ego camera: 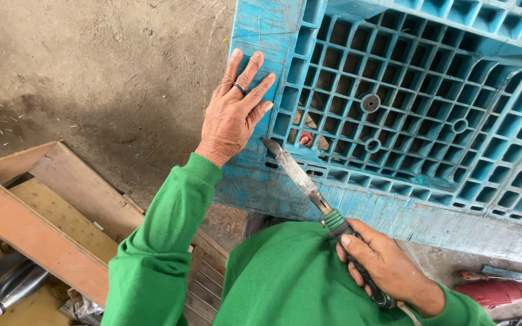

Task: The person cleans debris and sharp edges from the cells of a blue plastic pallet using a metal rasp.

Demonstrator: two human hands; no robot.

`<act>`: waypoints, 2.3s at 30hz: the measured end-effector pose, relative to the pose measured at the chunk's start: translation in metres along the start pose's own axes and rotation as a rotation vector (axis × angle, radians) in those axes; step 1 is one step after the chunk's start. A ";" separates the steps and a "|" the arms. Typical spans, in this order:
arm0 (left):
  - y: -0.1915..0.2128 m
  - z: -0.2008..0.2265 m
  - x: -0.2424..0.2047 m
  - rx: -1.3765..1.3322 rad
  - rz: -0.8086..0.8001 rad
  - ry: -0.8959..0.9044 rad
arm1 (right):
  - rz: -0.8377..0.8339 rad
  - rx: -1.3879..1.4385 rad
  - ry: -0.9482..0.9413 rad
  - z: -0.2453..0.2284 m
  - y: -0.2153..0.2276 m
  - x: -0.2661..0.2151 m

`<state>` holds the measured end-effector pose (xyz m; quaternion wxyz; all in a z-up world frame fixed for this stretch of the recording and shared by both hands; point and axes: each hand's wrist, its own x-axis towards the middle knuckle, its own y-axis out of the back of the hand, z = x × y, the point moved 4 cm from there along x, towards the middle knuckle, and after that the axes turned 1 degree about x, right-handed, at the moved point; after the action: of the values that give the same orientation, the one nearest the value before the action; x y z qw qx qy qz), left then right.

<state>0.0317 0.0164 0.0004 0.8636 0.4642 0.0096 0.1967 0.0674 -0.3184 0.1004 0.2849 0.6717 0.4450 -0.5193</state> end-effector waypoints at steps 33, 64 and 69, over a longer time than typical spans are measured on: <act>0.008 0.001 0.002 -0.030 -0.020 -0.007 | 0.441 -1.645 0.560 -0.057 0.013 -0.058; 0.009 -0.002 0.003 -0.110 0.015 -0.005 | 0.073 -2.233 0.487 -0.214 -0.002 -0.064; 0.000 -0.007 -0.002 -0.128 0.013 0.009 | 0.063 -2.237 0.466 -0.209 0.003 -0.063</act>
<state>0.0290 0.0211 -0.0040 0.8901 0.4073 -0.0018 0.2045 0.1582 -0.1624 0.2228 0.6468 0.1325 0.6828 0.3127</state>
